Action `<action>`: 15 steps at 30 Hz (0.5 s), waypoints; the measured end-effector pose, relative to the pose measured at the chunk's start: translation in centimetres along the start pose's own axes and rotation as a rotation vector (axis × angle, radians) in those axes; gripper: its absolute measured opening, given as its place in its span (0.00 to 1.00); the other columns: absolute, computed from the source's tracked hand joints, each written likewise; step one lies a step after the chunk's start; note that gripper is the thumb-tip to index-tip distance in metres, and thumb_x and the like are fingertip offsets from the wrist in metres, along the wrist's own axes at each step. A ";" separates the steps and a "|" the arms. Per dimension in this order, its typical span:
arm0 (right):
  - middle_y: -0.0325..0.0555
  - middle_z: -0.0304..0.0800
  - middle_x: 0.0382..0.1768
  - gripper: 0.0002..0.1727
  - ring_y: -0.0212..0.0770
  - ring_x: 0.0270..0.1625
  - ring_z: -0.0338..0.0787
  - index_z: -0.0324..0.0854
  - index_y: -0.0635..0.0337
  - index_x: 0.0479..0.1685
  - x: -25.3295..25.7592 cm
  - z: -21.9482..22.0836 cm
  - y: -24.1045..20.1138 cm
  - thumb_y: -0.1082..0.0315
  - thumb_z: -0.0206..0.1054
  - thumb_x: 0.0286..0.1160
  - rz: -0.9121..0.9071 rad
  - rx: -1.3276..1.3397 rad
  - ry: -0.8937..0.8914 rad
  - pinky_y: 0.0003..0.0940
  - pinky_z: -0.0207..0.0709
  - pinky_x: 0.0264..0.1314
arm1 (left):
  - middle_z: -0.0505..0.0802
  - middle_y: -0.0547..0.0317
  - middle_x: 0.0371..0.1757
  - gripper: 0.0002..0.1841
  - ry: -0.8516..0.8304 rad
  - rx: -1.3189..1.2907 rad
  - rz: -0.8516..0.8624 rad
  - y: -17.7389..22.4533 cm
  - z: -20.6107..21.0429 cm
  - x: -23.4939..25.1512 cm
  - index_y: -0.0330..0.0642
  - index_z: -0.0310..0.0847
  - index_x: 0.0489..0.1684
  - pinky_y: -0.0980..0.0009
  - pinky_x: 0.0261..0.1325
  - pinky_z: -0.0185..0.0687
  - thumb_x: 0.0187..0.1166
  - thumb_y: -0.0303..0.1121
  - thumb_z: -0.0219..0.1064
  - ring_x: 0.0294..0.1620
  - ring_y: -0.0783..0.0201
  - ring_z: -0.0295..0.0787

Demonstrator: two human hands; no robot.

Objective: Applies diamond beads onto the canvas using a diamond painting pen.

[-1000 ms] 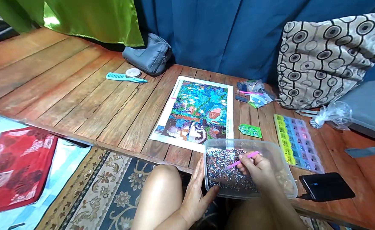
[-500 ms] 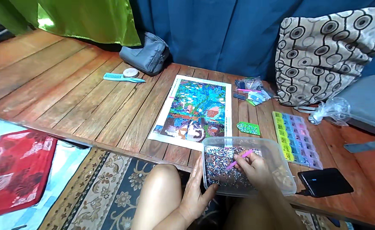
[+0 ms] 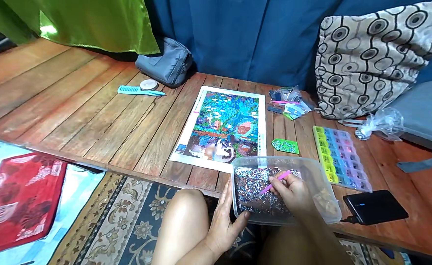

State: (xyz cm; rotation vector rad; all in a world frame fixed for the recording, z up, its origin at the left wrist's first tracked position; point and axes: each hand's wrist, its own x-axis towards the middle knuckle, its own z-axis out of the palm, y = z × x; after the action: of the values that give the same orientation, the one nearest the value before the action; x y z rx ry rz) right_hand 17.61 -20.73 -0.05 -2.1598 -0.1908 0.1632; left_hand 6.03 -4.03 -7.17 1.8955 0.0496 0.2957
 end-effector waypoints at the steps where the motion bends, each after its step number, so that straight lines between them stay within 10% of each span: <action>1: 0.36 0.80 0.18 0.08 0.24 0.21 0.79 0.79 0.63 0.33 0.0 0.0 -0.1 0.70 0.65 0.82 0.007 -0.010 -0.005 0.22 0.74 0.29 | 0.68 0.26 0.85 0.48 0.001 -0.001 0.000 0.0 0.0 0.0 0.21 0.60 0.84 0.61 0.90 0.52 0.79 0.61 0.55 0.90 0.46 0.61; 15: 0.36 0.80 0.17 0.11 0.26 0.19 0.79 0.80 0.65 0.31 0.1 0.0 -0.4 0.69 0.68 0.82 0.086 -0.024 0.029 0.23 0.75 0.28 | 0.68 0.26 0.85 0.47 0.001 0.002 0.010 -0.1 0.0 0.0 0.20 0.61 0.83 0.60 0.90 0.52 0.79 0.60 0.55 0.90 0.46 0.61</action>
State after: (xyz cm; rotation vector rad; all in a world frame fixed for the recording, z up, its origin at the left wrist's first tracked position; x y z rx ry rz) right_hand 17.72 -20.45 0.27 -2.1943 -0.0830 0.1793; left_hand 6.07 -4.00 -7.30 1.8976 0.0417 0.3034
